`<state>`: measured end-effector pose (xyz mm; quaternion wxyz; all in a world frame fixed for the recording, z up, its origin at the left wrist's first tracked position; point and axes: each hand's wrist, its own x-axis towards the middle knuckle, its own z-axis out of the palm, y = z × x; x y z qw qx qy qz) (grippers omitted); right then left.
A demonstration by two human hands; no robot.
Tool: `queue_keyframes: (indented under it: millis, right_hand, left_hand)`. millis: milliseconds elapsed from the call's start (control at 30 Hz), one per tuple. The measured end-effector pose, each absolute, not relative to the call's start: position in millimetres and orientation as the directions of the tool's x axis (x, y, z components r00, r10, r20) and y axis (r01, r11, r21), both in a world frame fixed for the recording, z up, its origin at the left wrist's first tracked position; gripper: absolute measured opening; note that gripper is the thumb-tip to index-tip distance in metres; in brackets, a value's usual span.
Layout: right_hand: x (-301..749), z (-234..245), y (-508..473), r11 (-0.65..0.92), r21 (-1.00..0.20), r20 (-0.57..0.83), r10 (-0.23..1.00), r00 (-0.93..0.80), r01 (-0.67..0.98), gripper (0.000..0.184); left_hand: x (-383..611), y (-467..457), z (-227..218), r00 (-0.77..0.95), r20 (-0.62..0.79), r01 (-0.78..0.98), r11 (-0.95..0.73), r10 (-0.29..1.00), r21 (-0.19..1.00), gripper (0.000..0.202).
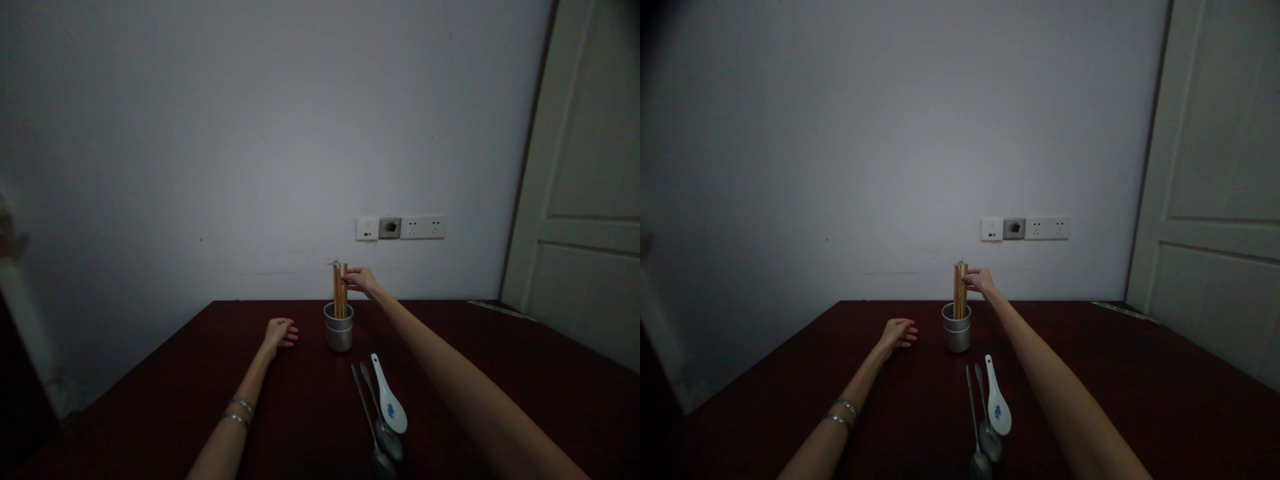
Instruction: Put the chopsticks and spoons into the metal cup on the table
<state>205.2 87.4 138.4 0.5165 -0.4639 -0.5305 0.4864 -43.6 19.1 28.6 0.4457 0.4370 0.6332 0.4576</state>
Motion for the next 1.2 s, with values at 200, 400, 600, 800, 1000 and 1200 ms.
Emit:
queue_keyframes:
  millis: [200, 400, 600, 800, 1000, 1200]
  right_hand:
    - [209, 134, 90, 0.078, -0.996, 0.075, 0.994, -0.074, 0.035, 0.023]
    - [234, 131, 89, 0.091, -0.986, 0.077, 0.992, -0.098, 0.142, 0.036]
    - [278, 96, 76, 0.09, -0.921, 0.091, 0.996, -0.016, 0.38, 0.029]
    - [330, 34, 39, 0.131, -0.759, 0.213, 0.976, 0.053, 0.638, 0.028]
    - [355, -10, 4, 0.235, -0.301, 0.354, 0.928, -0.12, 0.924, 0.043]
    - [352, -15, -6, 0.232, -0.2, 0.377, 0.915, -0.143, 0.952, 0.042]
  left_hand:
    - [-46, 19, 25, -0.236, -0.166, 0.144, 0.203, 0.958, 0.968, 0.019]
    - [-51, 21, 20, -0.242, -0.162, 0.174, 0.207, 0.957, 0.963, 0.02]
    - [-54, 24, 13, -0.243, -0.14, 0.23, 0.197, 0.96, 0.953, 0.021]
    - [-54, 22, 8, -0.238, -0.062, 0.345, 0.144, 0.969, 0.928, 0.02]
    - [-53, 19, 12, -0.219, 0.011, 0.45, 0.092, 0.976, 0.888, 0.019]
    - [-51, 20, 13, -0.233, 0.024, 0.496, 0.098, 0.972, 0.863, 0.021]
